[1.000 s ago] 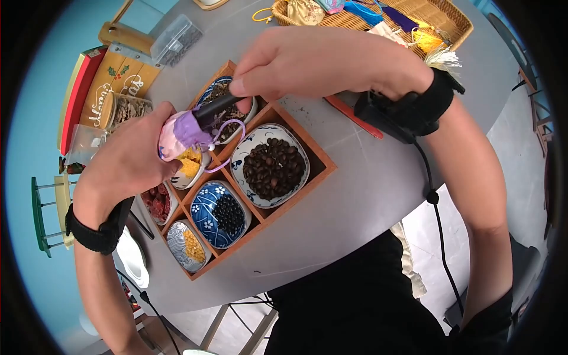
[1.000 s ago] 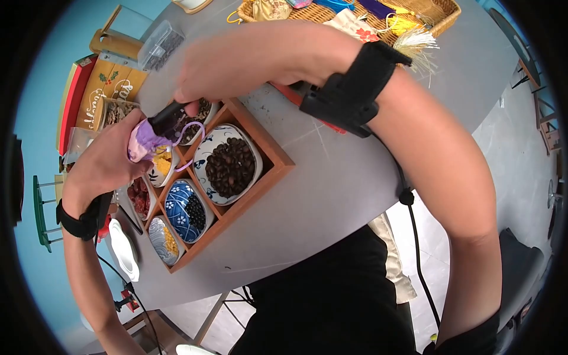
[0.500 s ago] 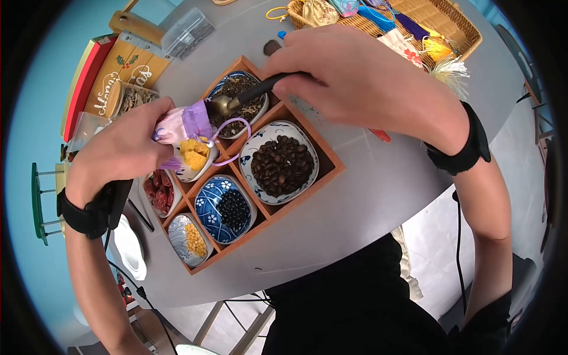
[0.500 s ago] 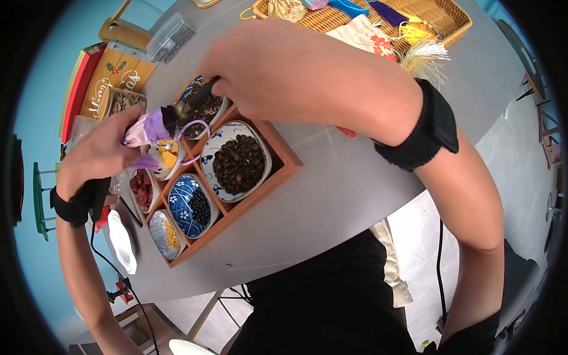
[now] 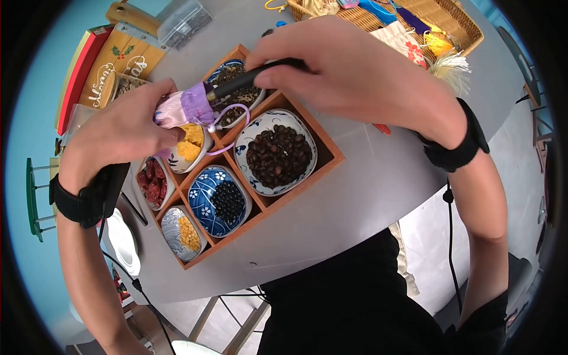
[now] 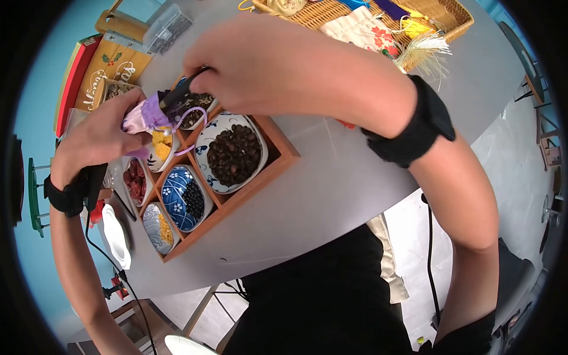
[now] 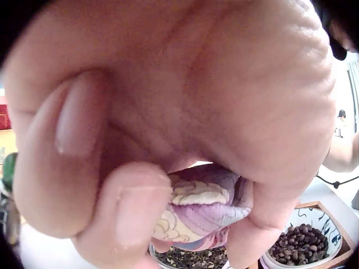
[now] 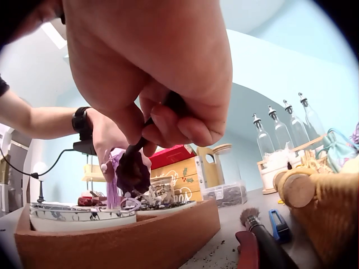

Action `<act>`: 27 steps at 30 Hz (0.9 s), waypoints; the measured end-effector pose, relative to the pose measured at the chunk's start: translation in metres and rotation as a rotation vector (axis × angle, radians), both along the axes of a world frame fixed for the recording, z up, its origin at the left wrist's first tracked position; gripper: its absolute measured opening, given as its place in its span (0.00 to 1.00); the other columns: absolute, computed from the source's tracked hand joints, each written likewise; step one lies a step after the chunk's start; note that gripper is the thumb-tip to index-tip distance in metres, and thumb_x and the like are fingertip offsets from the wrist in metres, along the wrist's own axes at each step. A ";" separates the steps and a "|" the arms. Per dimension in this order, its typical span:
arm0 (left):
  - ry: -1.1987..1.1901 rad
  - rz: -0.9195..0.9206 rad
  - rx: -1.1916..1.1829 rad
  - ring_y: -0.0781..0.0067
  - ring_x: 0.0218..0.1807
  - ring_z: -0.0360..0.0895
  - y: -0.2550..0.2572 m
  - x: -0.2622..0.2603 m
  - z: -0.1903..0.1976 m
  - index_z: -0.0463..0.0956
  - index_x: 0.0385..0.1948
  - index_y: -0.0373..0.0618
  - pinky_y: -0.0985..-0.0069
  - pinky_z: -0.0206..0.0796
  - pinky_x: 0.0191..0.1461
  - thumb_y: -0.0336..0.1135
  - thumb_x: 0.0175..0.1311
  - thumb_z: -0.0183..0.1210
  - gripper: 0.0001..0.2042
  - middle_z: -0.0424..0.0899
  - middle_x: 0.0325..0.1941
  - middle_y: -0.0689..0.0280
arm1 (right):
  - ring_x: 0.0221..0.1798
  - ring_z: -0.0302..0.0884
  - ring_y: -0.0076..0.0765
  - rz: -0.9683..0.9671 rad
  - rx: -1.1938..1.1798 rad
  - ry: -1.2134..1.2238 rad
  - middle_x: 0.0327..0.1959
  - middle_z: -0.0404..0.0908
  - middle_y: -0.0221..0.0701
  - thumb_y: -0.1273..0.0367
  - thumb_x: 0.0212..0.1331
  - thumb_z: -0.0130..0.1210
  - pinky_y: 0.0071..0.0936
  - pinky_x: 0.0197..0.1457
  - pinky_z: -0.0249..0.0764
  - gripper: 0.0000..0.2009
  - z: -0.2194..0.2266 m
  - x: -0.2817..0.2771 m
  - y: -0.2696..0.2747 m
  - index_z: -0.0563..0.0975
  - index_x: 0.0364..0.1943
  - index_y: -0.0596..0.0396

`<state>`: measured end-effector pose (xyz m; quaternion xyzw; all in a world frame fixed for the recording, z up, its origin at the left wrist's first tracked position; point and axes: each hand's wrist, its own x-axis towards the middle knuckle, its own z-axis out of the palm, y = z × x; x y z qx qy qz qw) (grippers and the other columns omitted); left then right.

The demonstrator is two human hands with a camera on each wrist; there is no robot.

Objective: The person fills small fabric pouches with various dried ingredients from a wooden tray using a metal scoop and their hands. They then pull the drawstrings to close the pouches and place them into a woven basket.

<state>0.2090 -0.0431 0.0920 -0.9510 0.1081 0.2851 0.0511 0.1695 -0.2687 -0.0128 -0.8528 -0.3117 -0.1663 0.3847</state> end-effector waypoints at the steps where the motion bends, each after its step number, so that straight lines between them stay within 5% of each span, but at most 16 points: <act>1: -0.001 -0.003 0.002 0.68 0.39 0.76 -0.001 0.000 0.000 0.71 0.43 0.38 0.71 0.68 0.47 0.26 0.48 0.63 0.18 0.79 0.34 0.60 | 0.34 0.80 0.53 0.009 -0.009 0.033 0.28 0.81 0.44 0.70 0.60 0.53 0.40 0.41 0.76 0.09 0.001 0.001 0.003 0.82 0.38 0.59; 8: -0.035 -0.079 -0.070 0.69 0.38 0.76 0.010 -0.002 0.001 0.71 0.42 0.37 0.72 0.68 0.46 0.24 0.47 0.65 0.19 0.79 0.33 0.61 | 0.33 0.79 0.52 -0.036 -0.075 0.070 0.28 0.80 0.45 0.70 0.60 0.53 0.40 0.39 0.75 0.09 0.006 -0.005 -0.013 0.81 0.38 0.60; 10: -0.014 -0.057 -0.077 0.68 0.38 0.76 0.006 -0.001 0.000 0.71 0.42 0.37 0.72 0.68 0.46 0.24 0.47 0.65 0.19 0.79 0.33 0.61 | 0.31 0.77 0.40 0.013 -0.097 0.183 0.31 0.81 0.39 0.69 0.65 0.56 0.32 0.36 0.73 0.09 0.017 -0.009 -0.014 0.80 0.44 0.58; 14: -0.024 -0.081 -0.085 0.72 0.39 0.73 0.009 0.003 -0.002 0.71 0.43 0.38 0.75 0.66 0.47 0.23 0.47 0.64 0.19 0.78 0.35 0.62 | 0.31 0.78 0.51 -0.008 -0.159 -0.020 0.27 0.80 0.45 0.70 0.60 0.53 0.38 0.39 0.75 0.09 -0.007 0.006 -0.015 0.81 0.38 0.61; 16: -0.042 -0.113 -0.092 0.74 0.39 0.71 0.018 0.004 0.000 0.71 0.44 0.38 0.76 0.65 0.47 0.22 0.47 0.64 0.19 0.77 0.36 0.64 | 0.26 0.74 0.30 -0.062 -0.127 -0.017 0.25 0.78 0.34 0.67 0.66 0.56 0.29 0.31 0.70 0.09 -0.005 0.002 -0.023 0.81 0.43 0.57; 19: 0.047 0.001 -0.237 0.78 0.40 0.68 0.023 0.007 0.000 0.71 0.44 0.39 0.79 0.63 0.47 0.20 0.48 0.62 0.19 0.75 0.37 0.68 | 0.26 0.74 0.28 -0.135 -0.191 0.271 0.26 0.79 0.34 0.66 0.66 0.57 0.27 0.32 0.70 0.10 0.016 -0.009 -0.026 0.81 0.44 0.57; 23: 0.076 0.000 -0.266 0.79 0.40 0.67 0.024 0.009 -0.004 0.70 0.45 0.40 0.79 0.63 0.47 0.19 0.49 0.60 0.19 0.73 0.37 0.69 | 0.27 0.74 0.31 -0.129 -0.167 0.304 0.28 0.80 0.36 0.66 0.67 0.57 0.28 0.33 0.71 0.10 0.011 -0.007 -0.021 0.82 0.44 0.58; 25: 0.062 -0.012 -0.253 0.78 0.40 0.67 0.025 0.010 -0.007 0.70 0.45 0.40 0.79 0.63 0.47 0.19 0.49 0.60 0.19 0.74 0.37 0.69 | 0.26 0.74 0.31 -0.032 -0.056 0.135 0.27 0.80 0.36 0.66 0.67 0.56 0.28 0.31 0.71 0.10 0.001 0.000 -0.019 0.82 0.43 0.59; 27: -0.019 -0.098 -0.309 0.69 0.36 0.75 0.029 0.010 -0.014 0.71 0.42 0.38 0.70 0.67 0.42 0.23 0.48 0.61 0.17 0.78 0.31 0.60 | 0.26 0.75 0.31 -0.047 -0.076 0.150 0.27 0.80 0.36 0.66 0.67 0.56 0.28 0.32 0.71 0.10 0.003 -0.001 -0.019 0.82 0.43 0.59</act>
